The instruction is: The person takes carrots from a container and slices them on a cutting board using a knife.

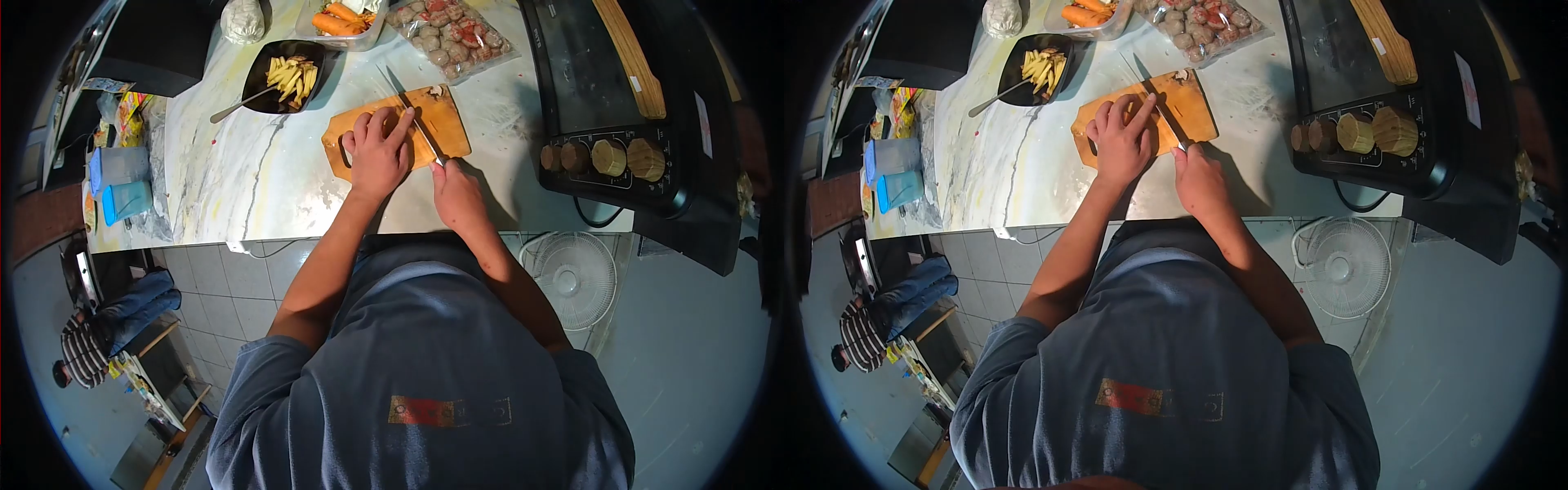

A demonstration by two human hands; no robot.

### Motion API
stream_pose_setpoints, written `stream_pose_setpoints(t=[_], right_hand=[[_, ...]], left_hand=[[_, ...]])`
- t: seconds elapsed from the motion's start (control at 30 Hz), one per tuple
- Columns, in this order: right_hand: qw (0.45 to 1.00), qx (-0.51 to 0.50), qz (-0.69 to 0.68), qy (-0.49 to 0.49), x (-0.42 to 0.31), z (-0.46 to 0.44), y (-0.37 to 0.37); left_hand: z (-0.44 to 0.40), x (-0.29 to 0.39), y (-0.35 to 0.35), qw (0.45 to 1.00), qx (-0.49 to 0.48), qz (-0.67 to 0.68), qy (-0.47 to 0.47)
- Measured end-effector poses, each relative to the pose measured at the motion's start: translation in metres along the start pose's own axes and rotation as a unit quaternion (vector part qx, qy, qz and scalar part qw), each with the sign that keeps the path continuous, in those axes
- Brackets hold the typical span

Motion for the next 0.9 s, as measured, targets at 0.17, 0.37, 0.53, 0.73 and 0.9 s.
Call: stream_pose_setpoints(t=[0.17,0.37,0.53,0.73,0.9], right_hand=[[1.000,0.009,0.003,0.009,-0.001,0.002,0.003],[1.000,0.013,-0.003,0.001,0.012,0.013,0.005],[1.000,0.021,-0.006,-0.002,0.015,0.014,0.016],[0.999,0.012,-0.034,-0.024,0.023,0.009,0.019],[0.998,0.052,-0.046,0.004,0.017,0.013,0.028]], left_hand=[[0.000,0.000,0.000,1.000,0.004,-0.006,0.005],[0.002,0.000,0.005,0.998,0.058,0.034,0.018],[-0.003,0.004,0.001,0.999,0.031,0.035,0.008],[-0.003,0.009,0.001,0.999,0.032,0.027,0.009],[-0.004,0.005,0.010,0.997,0.049,0.049,0.026]])
Point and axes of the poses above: each hand's wrist, its own z-axis away from the middle knuckle, its own y-axis out of the back of the hand, x = y × z, the point moved 6 cm from there along -z, towards the middle knuckle, and after that the axes turned 3 degrees about -y, right-handed, at the moved point
